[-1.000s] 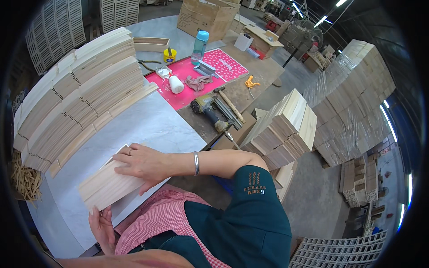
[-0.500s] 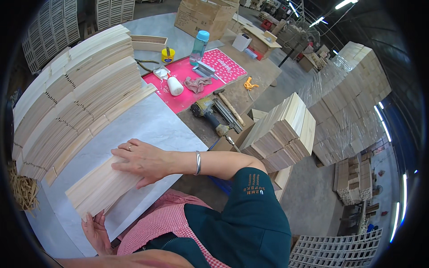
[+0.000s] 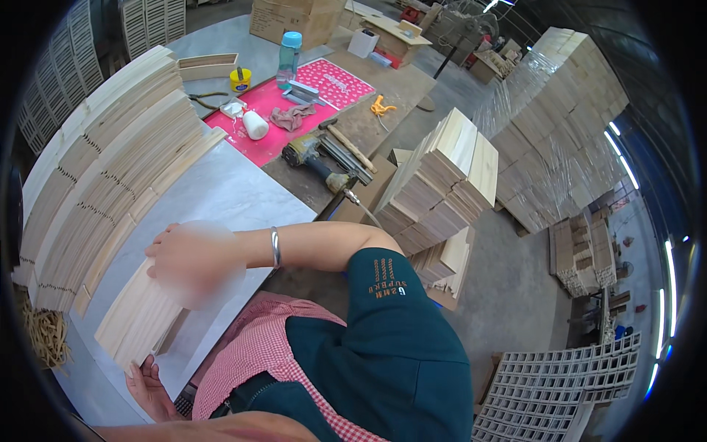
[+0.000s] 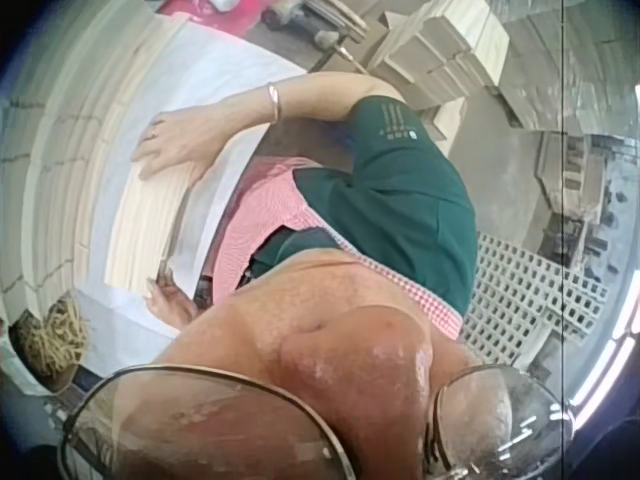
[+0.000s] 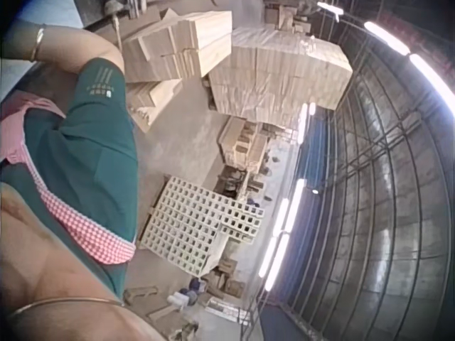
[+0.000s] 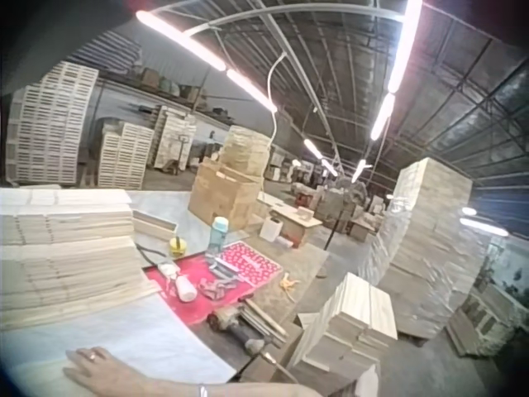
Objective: Assemble wooden boxes by applying glue and using a pneumatic stapler to join slats.
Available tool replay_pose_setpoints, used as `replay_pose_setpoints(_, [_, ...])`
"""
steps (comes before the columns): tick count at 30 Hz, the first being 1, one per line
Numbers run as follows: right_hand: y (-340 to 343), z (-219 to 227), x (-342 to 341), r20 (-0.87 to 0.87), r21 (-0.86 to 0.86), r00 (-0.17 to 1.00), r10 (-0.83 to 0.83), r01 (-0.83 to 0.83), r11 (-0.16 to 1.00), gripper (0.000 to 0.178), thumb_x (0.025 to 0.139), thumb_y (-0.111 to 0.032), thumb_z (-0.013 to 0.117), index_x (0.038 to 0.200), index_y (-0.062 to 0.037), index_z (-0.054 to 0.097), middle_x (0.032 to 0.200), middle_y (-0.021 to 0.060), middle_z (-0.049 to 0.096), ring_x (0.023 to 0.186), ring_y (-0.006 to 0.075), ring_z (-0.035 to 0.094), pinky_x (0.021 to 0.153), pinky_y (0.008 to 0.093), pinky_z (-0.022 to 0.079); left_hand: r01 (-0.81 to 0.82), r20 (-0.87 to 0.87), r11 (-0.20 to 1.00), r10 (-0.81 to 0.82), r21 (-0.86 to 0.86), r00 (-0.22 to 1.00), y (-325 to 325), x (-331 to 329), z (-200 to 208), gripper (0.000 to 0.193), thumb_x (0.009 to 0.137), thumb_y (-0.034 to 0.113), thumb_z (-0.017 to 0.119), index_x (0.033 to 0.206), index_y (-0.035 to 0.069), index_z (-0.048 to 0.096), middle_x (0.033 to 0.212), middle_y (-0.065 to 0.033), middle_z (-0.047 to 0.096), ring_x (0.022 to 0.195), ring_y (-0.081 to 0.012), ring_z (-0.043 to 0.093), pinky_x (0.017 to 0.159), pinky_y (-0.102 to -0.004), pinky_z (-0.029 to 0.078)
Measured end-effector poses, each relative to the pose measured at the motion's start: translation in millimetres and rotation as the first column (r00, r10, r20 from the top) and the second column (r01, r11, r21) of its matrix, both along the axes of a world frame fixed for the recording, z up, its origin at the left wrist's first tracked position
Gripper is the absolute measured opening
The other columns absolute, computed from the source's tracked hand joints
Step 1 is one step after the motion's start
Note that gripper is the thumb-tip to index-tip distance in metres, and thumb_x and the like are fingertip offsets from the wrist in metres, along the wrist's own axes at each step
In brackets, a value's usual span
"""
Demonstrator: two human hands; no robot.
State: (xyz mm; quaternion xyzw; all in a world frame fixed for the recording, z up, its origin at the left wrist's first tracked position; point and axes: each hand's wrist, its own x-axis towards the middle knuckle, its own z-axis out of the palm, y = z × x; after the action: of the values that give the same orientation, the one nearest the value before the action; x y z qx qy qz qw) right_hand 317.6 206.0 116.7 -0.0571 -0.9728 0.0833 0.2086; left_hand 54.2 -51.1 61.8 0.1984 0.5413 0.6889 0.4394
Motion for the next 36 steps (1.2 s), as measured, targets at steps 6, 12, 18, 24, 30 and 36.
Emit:
replay_pose_setpoints(6, [0,6,1,-0.010,0.013,1.000,0.022,-0.022,1.000,0.075,0.064,-0.040,0.084,0.126,-0.0091,0.055,0.132,0.0177,0.051,0.121,0.0350,0.048,0.106,0.0466,0.034,-0.038,-0.069,0.998,0.034,-0.060,0.997,-32,-14,-7,0.034,0.105,0.018,0.053,0.132,-0.003,0.052,0.101,-0.0080,0.064,0.087,-0.0097,0.061,0.077,-0.0185,0.047])
replay_pose_setpoints(12, [7,10,12,0.003,0.031,1.000,-0.011,0.011,0.999,0.075,0.064,-0.041,0.084,0.126,-0.0090,0.056,0.131,0.0160,0.052,0.121,0.0348,0.048,0.106,0.0464,0.034,-0.103,-0.173,0.988,0.081,-0.118,0.982,-53,-40,-30,0.033,0.104,0.020,0.057,0.130,0.001,0.056,0.096,-0.0025,0.060,0.084,-0.0078,0.055,0.080,-0.0191,0.044])
replay_pose_setpoints(18, [8,9,16,0.019,0.014,1.000,-0.024,0.024,1.000,0.076,0.063,-0.040,0.085,0.126,-0.0089,0.056,0.130,0.0153,0.053,0.121,0.0350,0.049,0.107,0.0463,0.033,-0.195,-0.310,0.948,0.112,-0.251,0.944,-49,-32,-31,0.031,0.100,0.019,0.064,0.125,0.001,0.061,0.097,-0.0036,0.060,0.086,-0.0097,0.056,0.084,-0.0212,0.045])
replay_pose_setpoints(24, [11,4,14,0.017,0.006,1.000,-0.011,0.011,1.000,0.077,0.063,-0.040,0.085,0.126,-0.0085,0.056,0.129,0.0148,0.055,0.120,0.0347,0.050,0.107,0.0460,0.034,-0.223,-0.441,0.923,0.067,-0.312,0.895,-45,-31,-38,0.033,0.096,0.019,0.068,0.123,0.001,0.063,0.100,-0.0055,0.062,0.090,-0.0114,0.057,0.087,-0.0244,0.045])
replay_pose_setpoints(30, [22,-1,5,0.036,-0.008,0.999,-0.004,0.004,1.000,0.075,0.062,-0.039,0.085,0.125,-0.0095,0.057,0.127,0.0140,0.056,0.120,0.0345,0.051,0.105,0.0468,0.036,-0.213,-0.504,0.912,0.008,-0.351,0.863,-45,-37,-44,0.030,0.096,0.019,0.068,0.120,0.001,0.063,0.101,-0.0059,0.063,0.092,-0.0138,0.056,0.088,-0.0257,0.044])
replay_pose_setpoints(36, [37,-9,-13,-0.095,0.042,0.987,0.127,-0.123,0.992,0.073,0.061,-0.045,0.082,0.117,-0.0060,0.057,0.110,0.0126,0.061,0.104,0.0339,0.059,0.097,0.0478,0.042,-0.155,-0.551,0.901,-0.105,-0.405,0.828,-34,-24,-26,0.027,0.092,0.010,0.067,0.115,-0.001,0.066,0.101,-0.0082,0.067,0.092,-0.0175,0.062,0.087,-0.0266,0.048])
